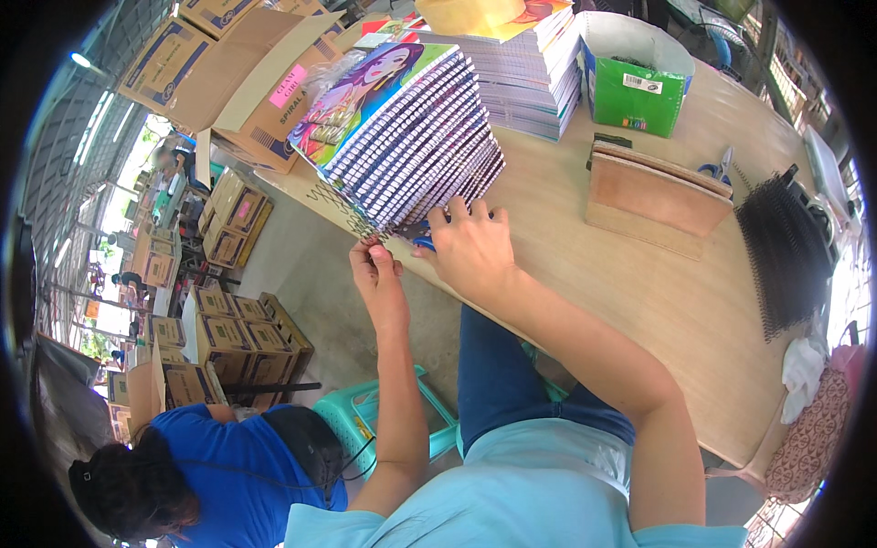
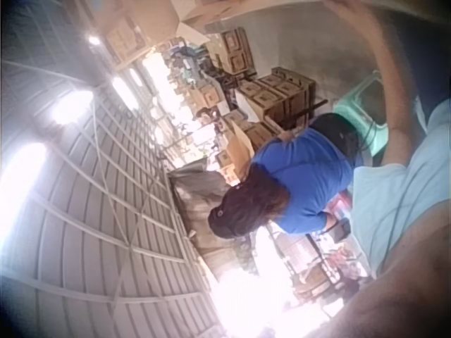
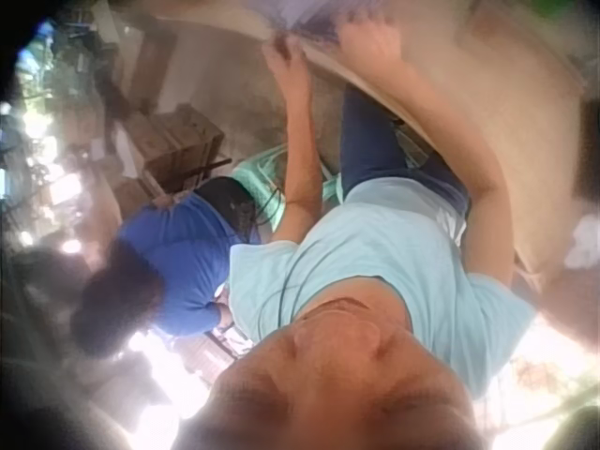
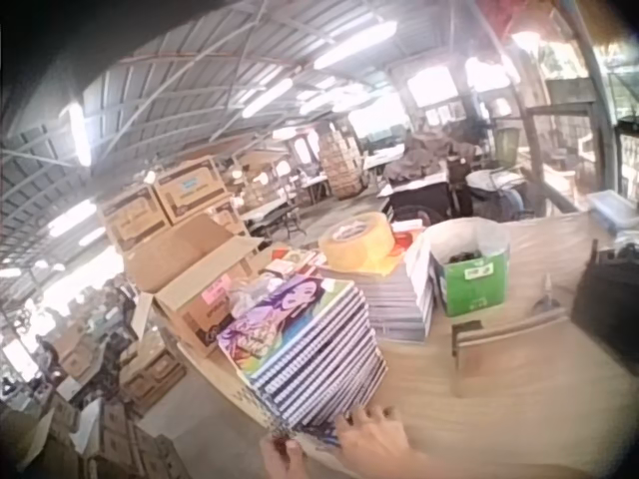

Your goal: The person assembles spiral-bound notebooks by inserting a black plastic coil into the punched holes of the pages. They use pliers to secure the coil ends and place the finished notebooks onto a stack on the table.

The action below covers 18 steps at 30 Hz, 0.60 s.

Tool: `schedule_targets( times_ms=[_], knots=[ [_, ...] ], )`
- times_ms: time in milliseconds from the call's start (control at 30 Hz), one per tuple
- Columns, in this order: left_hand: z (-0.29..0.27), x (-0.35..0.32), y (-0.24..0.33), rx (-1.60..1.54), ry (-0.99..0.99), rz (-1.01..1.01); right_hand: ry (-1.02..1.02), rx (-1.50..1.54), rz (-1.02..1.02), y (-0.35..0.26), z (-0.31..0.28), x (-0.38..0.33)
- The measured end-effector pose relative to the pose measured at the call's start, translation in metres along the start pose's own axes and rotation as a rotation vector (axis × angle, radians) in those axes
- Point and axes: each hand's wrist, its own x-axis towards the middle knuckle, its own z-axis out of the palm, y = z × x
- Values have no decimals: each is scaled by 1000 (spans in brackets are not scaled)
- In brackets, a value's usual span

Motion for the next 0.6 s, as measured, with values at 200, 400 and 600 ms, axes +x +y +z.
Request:
schedule_targets(
  times_ms=[200, 400, 600],
  knots=[
    [2, 11, -16, 332, 67, 213, -69, 31, 9, -2, 5, 5],
    [7, 11, -19, 350, 124, 193, -105, 134, 70, 6, -9, 0],
    [12, 8, -15, 268, 125, 241, 81, 14, 18, 12, -8, -3]
  ],
)
